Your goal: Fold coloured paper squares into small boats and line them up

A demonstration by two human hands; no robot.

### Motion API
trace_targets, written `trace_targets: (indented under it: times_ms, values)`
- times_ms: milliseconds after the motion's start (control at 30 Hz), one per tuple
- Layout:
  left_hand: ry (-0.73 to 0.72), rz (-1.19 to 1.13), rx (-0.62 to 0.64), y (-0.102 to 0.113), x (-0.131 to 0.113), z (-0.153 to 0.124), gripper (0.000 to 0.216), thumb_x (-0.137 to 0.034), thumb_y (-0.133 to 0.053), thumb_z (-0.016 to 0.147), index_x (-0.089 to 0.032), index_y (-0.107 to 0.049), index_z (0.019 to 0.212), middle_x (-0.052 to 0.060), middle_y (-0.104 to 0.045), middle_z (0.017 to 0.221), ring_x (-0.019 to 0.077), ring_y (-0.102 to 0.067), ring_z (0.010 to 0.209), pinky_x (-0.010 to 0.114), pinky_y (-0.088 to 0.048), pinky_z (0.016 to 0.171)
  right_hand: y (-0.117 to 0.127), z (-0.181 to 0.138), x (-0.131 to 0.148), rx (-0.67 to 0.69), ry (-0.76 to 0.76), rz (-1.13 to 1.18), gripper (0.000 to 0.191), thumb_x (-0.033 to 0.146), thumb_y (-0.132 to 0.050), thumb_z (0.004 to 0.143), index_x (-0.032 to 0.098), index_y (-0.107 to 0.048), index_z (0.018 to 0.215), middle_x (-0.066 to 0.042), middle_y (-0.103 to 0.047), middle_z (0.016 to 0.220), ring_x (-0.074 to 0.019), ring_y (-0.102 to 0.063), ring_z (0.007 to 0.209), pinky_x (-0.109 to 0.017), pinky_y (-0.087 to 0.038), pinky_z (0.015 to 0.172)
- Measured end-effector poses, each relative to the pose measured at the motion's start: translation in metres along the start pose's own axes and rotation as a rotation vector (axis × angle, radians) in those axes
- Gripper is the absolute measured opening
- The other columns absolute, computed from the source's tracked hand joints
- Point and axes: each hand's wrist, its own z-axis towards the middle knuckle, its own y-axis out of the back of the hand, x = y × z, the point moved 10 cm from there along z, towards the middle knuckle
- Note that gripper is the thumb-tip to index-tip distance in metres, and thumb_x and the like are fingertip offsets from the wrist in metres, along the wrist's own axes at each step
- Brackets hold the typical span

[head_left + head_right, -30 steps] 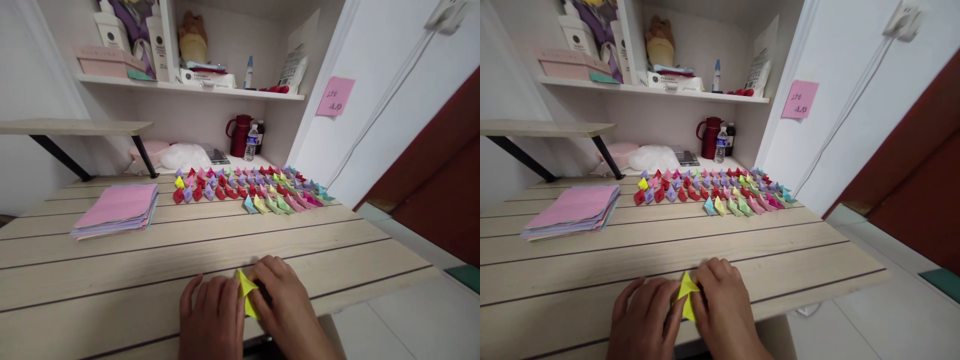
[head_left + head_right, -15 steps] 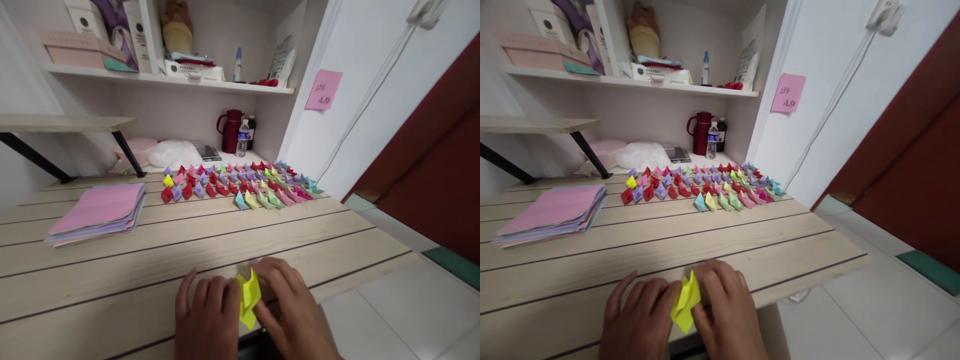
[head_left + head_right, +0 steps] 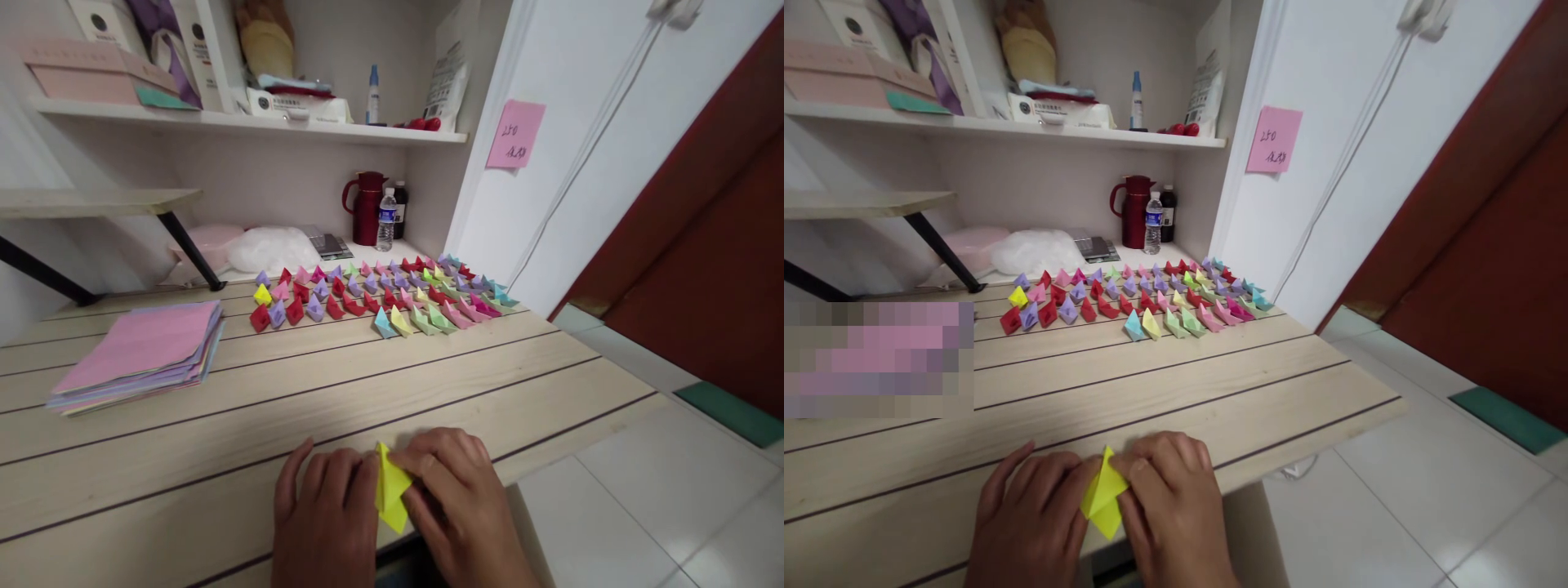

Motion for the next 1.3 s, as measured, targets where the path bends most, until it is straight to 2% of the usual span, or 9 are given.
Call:
trace_targets:
  times_ms: [133, 267, 433, 600, 800, 900, 1067, 1200, 1300]
  values:
    - [-0.081, -0.001, 0.018, -0.001, -0.002, -0.001, 0.035, -0.011, -0.05, 0.085, -0.027, -0.062, 0.114, -0.003, -0.07, 0.09, 0.0168, -0.063, 0.084, 0.04, -0.027, 0.106, 0.004, 0.003, 0.002, -0.023, 0.008, 0.056, 0.031, 0.003, -0.055, 0.087, 0.022, -0.064, 0.11, -0.003, -0.067, 0.095, -0.0219, -0.057, 0.087, -0.039, -0.039, 0.074]
    - [0.04, -0.043, -0.05, 0.003, 0.006, -0.008, 0.04, -0.013, -0.047, 0.084, -0.023, -0.056, 0.122, 0.002, -0.073, 0.092, 0.0191, -0.065, 0.087, 0.044, -0.029, 0.106, 0.003, 0.004, -0.001, -0.01, -0.024, 0.074, 0.033, 0.006, -0.056, 0.088, 0.026, -0.069, 0.111, -0.002, -0.068, 0.092, -0.0207, -0.057, 0.084, -0.037, -0.039, 0.072]
    - [0.043, -0.067, -0.101, 0.006, 0.002, -0.021, 0.027, -0.019, -0.048, 0.088, -0.03, -0.066, 0.105, -0.002, -0.074, 0.091, 0.0171, -0.064, 0.085, 0.042, -0.027, 0.107, -0.001, 0.005, 0.0, 0.052, -0.039, 0.031, 0.034, 0.012, -0.053, 0.092, 0.029, -0.069, 0.116, -0.003, -0.068, 0.089, -0.021, -0.058, 0.082, -0.036, -0.041, 0.07]
    - [-0.019, 0.007, -0.126, 0.009, -0.003, -0.026, 0.032, -0.018, -0.046, 0.093, -0.032, -0.07, 0.108, -0.003, -0.075, 0.093, 0.0155, -0.062, 0.086, 0.041, -0.025, 0.112, -0.001, 0.004, 0.0, 0.113, -0.021, -0.024, 0.037, 0.014, -0.052, 0.092, 0.029, -0.066, 0.123, -0.005, -0.068, 0.093, -0.0215, -0.059, 0.084, -0.036, -0.046, 0.072]
    - [-0.05, 0.021, -0.079, 0.005, -0.004, -0.027, 0.031, -0.022, -0.045, 0.095, -0.033, -0.071, 0.108, -0.002, -0.075, 0.099, 0.0172, -0.061, 0.092, 0.04, -0.029, 0.109, -0.003, -0.004, 0.009, 0.275, 0.174, 0.01, 0.049, 0.012, -0.05, 0.093, 0.025, -0.051, 0.14, -0.007, -0.067, 0.113, -0.0236, -0.06, 0.104, -0.039, -0.05, 0.084]
    - [-0.101, 0.063, -0.043, 0.006, -0.004, -0.026, 0.028, -0.021, -0.051, 0.093, -0.031, -0.07, 0.111, -0.004, -0.075, 0.104, 0.0156, -0.062, 0.093, 0.038, -0.025, 0.114, -0.004, -0.008, 0.01, 0.336, 0.23, -0.04, 0.045, 0.022, -0.053, 0.097, 0.023, -0.049, 0.142, -0.009, -0.067, 0.118, -0.0243, -0.059, 0.108, -0.041, -0.05, 0.088]
    - [-0.24, 0.138, -0.03, 0.012, -0.008, -0.029, 0.035, -0.024, -0.061, 0.088, -0.02, -0.065, 0.123, 0.0, -0.075, 0.112, 0.0127, -0.065, 0.096, 0.032, -0.013, 0.121, -0.011, -0.024, 0.014, 0.426, 0.36, -0.217, 0.064, 0.055, -0.054, 0.094, 0.017, -0.047, 0.144, -0.01, -0.06, 0.137, -0.0285, -0.051, 0.124, -0.048, -0.04, 0.105]
    - [-0.133, 0.077, -0.172, 0.027, -0.007, -0.034, 0.035, -0.019, -0.062, 0.088, -0.021, -0.064, 0.123, 0.005, -0.076, 0.111, 0.0147, -0.067, 0.103, 0.039, -0.024, 0.119, -0.017, -0.034, 0.013, 0.412, 0.357, -0.298, 0.064, 0.053, -0.056, 0.094, 0.017, -0.044, 0.146, -0.008, -0.055, 0.144, -0.0287, -0.046, 0.132, -0.048, -0.031, 0.113]
    - [-0.148, 0.061, -0.176, 0.022, -0.017, -0.038, 0.03, -0.017, -0.057, 0.091, -0.026, -0.067, 0.118, -0.001, -0.077, 0.108, 0.0131, -0.068, 0.101, 0.044, -0.016, 0.121, -0.017, -0.035, 0.012, 0.402, 0.336, -0.312, 0.068, 0.053, -0.057, 0.093, 0.017, -0.041, 0.148, -0.007, -0.053, 0.147, -0.0299, -0.044, 0.134, -0.049, -0.027, 0.116]
